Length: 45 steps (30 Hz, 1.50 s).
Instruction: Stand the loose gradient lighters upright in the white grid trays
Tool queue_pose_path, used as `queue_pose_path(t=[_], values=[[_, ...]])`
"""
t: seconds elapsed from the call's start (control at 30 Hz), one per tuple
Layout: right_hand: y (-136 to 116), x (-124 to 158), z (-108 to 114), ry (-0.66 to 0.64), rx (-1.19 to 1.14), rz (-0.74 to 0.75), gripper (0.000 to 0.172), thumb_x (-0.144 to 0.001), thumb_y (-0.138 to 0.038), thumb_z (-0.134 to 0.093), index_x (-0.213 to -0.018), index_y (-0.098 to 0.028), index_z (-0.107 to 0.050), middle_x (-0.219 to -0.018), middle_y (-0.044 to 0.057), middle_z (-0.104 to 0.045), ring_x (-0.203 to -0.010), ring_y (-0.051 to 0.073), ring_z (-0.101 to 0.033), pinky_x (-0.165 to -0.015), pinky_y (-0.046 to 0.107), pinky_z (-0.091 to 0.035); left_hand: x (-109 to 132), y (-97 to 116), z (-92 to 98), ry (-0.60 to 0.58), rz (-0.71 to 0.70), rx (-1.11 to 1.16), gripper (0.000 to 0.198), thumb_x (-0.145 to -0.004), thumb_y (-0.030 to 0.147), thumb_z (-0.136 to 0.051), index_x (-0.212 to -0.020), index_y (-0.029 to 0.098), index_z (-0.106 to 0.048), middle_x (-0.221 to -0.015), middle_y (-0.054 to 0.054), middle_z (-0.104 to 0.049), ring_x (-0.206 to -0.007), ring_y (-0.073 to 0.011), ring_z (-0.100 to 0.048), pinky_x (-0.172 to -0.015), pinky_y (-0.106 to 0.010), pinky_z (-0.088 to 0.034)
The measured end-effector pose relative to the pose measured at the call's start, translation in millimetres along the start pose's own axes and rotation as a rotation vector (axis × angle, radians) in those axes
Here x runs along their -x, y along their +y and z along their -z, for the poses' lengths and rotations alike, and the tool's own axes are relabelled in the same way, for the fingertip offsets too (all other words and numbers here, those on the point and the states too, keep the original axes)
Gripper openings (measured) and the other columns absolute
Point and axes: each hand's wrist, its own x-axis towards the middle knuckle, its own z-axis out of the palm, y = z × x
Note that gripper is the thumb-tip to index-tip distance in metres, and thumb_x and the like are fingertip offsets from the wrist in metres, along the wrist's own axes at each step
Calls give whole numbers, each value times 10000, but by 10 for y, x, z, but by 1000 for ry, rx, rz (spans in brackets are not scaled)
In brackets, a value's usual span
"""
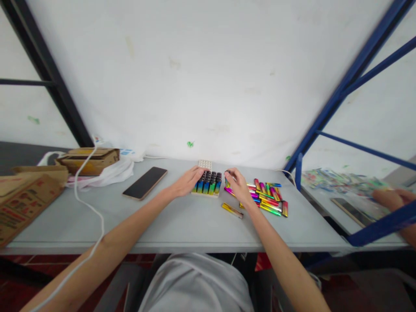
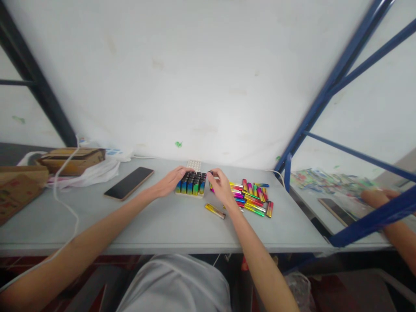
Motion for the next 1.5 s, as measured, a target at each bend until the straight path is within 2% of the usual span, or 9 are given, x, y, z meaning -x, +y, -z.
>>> queue_pose_path(t=[0.1, 0.23, 0.63, 0.73, 0.9, 1.13, 1.33, 1.4, 1.5], values=[[30, 20, 5, -58, 115, 73, 350, -948, -565, -630, -974, -216, -656, -930, 35, -654, -872, 195, -620, -839, 323, -520, -5, -10, -2, 3, 4, 6, 650, -1065, 636, -225, -1329, 224, -653, -1335, -86, -680, -1280, -260, -621, -1190, -420, -446], [74, 47, 0, -147, 207, 85, 307, -973, -519, -611, -1031, -218, -638, -744, -25, -598, -715, 178, -583, -763, 318, -491, -11, -14, 1, -10, 19, 22, 669, -1066, 621, -213, -1336, 199, -657, -1330, -103, -678, -1283, -271, -615, -1194, -438, -435], [88, 64, 63, -291, 335, 140, 313, -967, -490, -634, -1137, -231, -591, -761, -34, -643, -711, 173, -603, -719, 291, -479, -4, -62, 37, -27, -32, -46, 605, -1054, 640, -309, -1369, 253, -651, -1316, -90, -623, -1310, -273, -582, -1211, -435, -415], [28, 70, 86, -260, 333, 111, 333, -1001, -522, -578, -1154, -226, -600, -771, -26, -655, -713, 173, -622, -706, 284, -475, 3, -83, 53, -25, -50, -108, 612, -974, 684, -511, -1406, 263, -613, -1365, -98, -566, -1323, -296, -570, -1203, -446, -426], [-9, 66, 145, -115, 390, 98, 393, -1071, -541, -414, -1121, -215, -627, -721, -16, -630, -676, 182, -610, -687, 290, -449, 27, -117, 53, -45, -101, -181, 895, -747, 614, -828, -1502, 262, -501, -1417, -111, -513, -1332, -323, -562, -1197, -451, -437], [21, 26, 166, 17, 499, 124, 418, -1071, -531, -378, -1050, -208, -643, -680, -17, -613, -660, 182, -615, -686, 284, -430, -18, -193, 53, -116, -69, -203, 847, -749, 546, -854, -1480, 256, -541, -1329, -103, -634, -1242, -330, -623, -1128, -461, -475], [69, -64, 364, 308, 595, 103, 415, -1076, -483, -348, -1052, -193, -644, -794, 32, -682, -743, 199, -638, -763, 306, -471, -55, -227, 33, -110, -43, -211, 848, -738, 560, -864, -1469, 261, -554, -1332, -95, -639, -1245, -332, -619, -1118, -455, -481], [159, -86, 455, 281, 677, 112, 384, -1067, -451, -387, -1099, -180, -656, -919, 78, -712, -878, 228, -661, -868, 341, -492, -108, -255, -27, -90, -29, -208, 852, -742, 563, -858, -1475, 263, -546, -1348, -101, -625, -1258, -335, -610, -1123, -463, -480], [324, -79, 555, 96, 873, 83, 342, -1025, -417, -519, -1207, -182, -689, -1252, 151, -682, -1185, 278, -617, -1061, 400, -445, -233, -289, -144, -57, -10, -205, 871, -733, 566, -860, -1481, 264, -530, -1360, -110, -606, -1270, -343, -602, -1135, -487, -474]])
